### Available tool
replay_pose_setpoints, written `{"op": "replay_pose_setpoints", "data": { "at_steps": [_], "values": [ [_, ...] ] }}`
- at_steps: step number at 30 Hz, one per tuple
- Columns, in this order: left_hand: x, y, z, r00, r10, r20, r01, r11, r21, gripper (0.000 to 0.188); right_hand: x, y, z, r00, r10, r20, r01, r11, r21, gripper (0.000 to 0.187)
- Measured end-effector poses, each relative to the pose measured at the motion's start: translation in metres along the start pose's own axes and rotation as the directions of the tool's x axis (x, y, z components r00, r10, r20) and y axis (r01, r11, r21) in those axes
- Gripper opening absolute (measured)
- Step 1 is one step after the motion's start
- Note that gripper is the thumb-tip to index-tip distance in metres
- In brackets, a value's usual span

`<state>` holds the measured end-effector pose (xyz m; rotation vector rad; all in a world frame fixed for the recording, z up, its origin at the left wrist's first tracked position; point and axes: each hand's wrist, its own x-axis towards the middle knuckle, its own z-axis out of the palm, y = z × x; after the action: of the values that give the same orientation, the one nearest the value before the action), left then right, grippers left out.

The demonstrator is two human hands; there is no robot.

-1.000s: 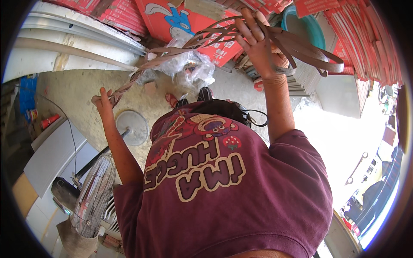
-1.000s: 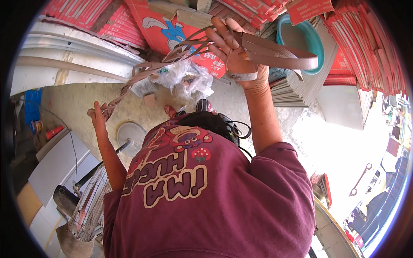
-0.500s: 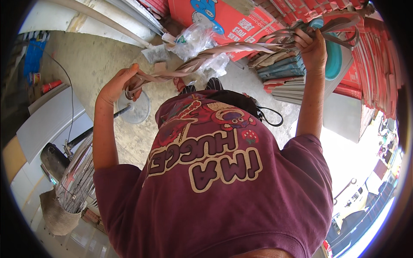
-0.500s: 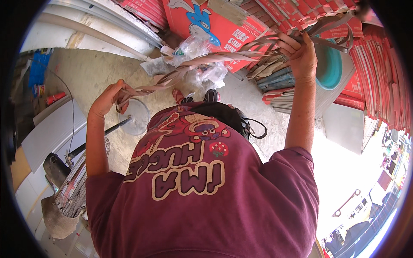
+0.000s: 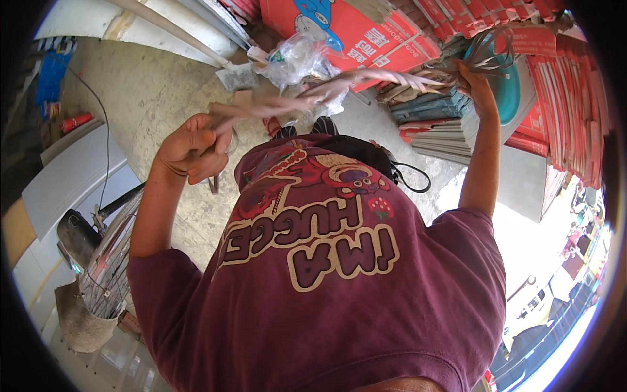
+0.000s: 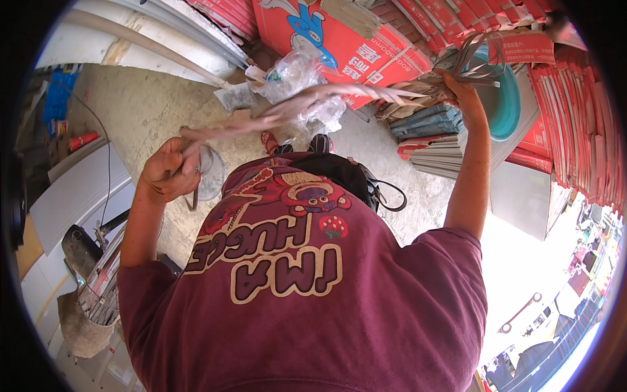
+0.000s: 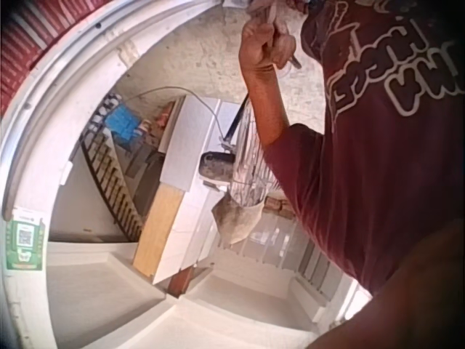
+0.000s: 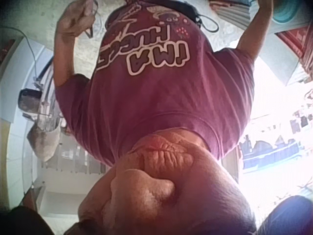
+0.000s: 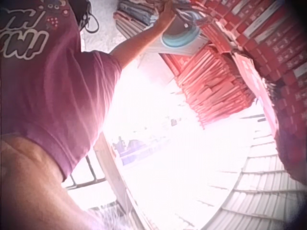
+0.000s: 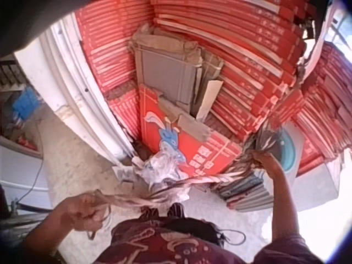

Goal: The person bundles together a group of plastic straps by hand, coiling them into a circular shape and weaving the ends through the center to secure the bundle.

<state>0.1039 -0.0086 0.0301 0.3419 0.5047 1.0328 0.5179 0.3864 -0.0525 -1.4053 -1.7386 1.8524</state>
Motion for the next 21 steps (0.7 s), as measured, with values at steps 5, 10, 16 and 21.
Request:
{"op": "replay_pose_setpoints", "data": {
  "at_steps": [5,10,16,21],
  "values": [
    [0.045,-0.015,0.003,0.931,0.360,-0.058,-0.348,0.830,-0.435,0.027,0.015,0.005,0.018,0.926,-0.279,-0.253,0.228,0.950,-0.212,0.031],
    [0.079,-0.041,-0.021,0.904,0.306,-0.300,-0.428,0.626,-0.652,0.024,0.005,-0.028,0.061,0.750,-0.583,-0.312,0.607,0.795,-0.026,0.024],
    [0.095,-0.053,-0.035,0.927,0.248,-0.282,-0.361,0.792,-0.492,0.022,-0.051,-0.116,0.146,0.395,-0.797,0.457,0.837,0.107,-0.536,0.029],
    [0.105,-0.035,-0.019,0.944,0.128,-0.305,-0.233,0.912,-0.337,0.038,-0.041,-0.112,0.176,0.275,-0.657,0.703,0.853,-0.171,-0.493,0.033]
  ]
}}
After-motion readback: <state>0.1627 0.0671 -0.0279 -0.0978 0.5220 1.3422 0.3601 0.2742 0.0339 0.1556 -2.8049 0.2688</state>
